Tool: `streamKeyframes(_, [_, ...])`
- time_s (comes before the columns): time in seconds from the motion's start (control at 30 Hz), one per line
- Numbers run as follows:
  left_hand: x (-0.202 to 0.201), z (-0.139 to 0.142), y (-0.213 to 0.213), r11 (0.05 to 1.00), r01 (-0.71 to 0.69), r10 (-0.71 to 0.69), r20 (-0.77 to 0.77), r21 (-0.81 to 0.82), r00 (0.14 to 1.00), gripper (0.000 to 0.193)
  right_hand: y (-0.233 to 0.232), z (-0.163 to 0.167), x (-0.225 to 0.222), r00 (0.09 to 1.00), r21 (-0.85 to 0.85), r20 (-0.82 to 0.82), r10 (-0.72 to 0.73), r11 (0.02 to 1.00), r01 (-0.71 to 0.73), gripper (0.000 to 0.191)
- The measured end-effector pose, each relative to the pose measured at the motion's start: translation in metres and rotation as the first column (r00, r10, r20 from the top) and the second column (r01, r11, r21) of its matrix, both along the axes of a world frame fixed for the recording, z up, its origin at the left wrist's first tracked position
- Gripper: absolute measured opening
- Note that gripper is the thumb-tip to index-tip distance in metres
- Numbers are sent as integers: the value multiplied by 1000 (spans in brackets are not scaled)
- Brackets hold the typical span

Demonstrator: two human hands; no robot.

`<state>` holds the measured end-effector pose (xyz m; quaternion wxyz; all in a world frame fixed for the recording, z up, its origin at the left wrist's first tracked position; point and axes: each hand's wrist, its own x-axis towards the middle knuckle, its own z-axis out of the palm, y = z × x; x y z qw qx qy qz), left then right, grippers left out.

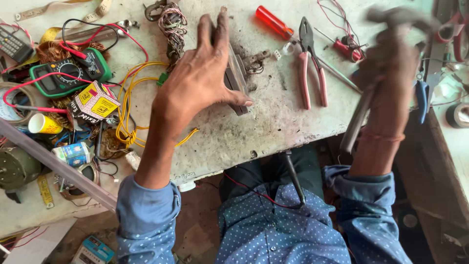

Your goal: The person uses a hammer to strike the edge of a circular motor housing to loosen it. They then use a screwdriver to pry and separate the housing halves, revealing the internal copper windings. The person continues to manipulate the housing and internal components.

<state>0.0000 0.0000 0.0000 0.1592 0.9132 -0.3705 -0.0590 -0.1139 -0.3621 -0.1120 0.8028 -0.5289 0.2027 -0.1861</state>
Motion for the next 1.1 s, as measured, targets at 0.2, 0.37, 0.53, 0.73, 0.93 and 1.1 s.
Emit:
streamKeyframes(0.2, [3,-8,9,1000,14,-14,5,3,1000,160,66,-30,37,975,78,39,219,972,-221,33])
streamKeyframes(0.37, [1,2,21,986,-117,118,-2,119,993,160,81,-31,31,859,51,-67,508,862,-505,29])
streamKeyframes(0.53, [-4,8,23,1000,-11,8,89,30,996,162,26,-12,50,885,-5,-445,139,987,-158,27])
streamKeyframes(0.73, [9,3,41,998,-47,46,21,40,999,157,54,-15,61,951,137,281,-128,986,93,29])
streamKeyframes(0.93, [13,17,44,985,-147,152,-51,93,987,161,115,-16,59,842,93,-135,522,853,-514,21])
streamKeyframes(1.1, [1,18,58,989,-126,127,-5,84,992,160,83,-4,46,909,24,-157,387,921,-388,31])
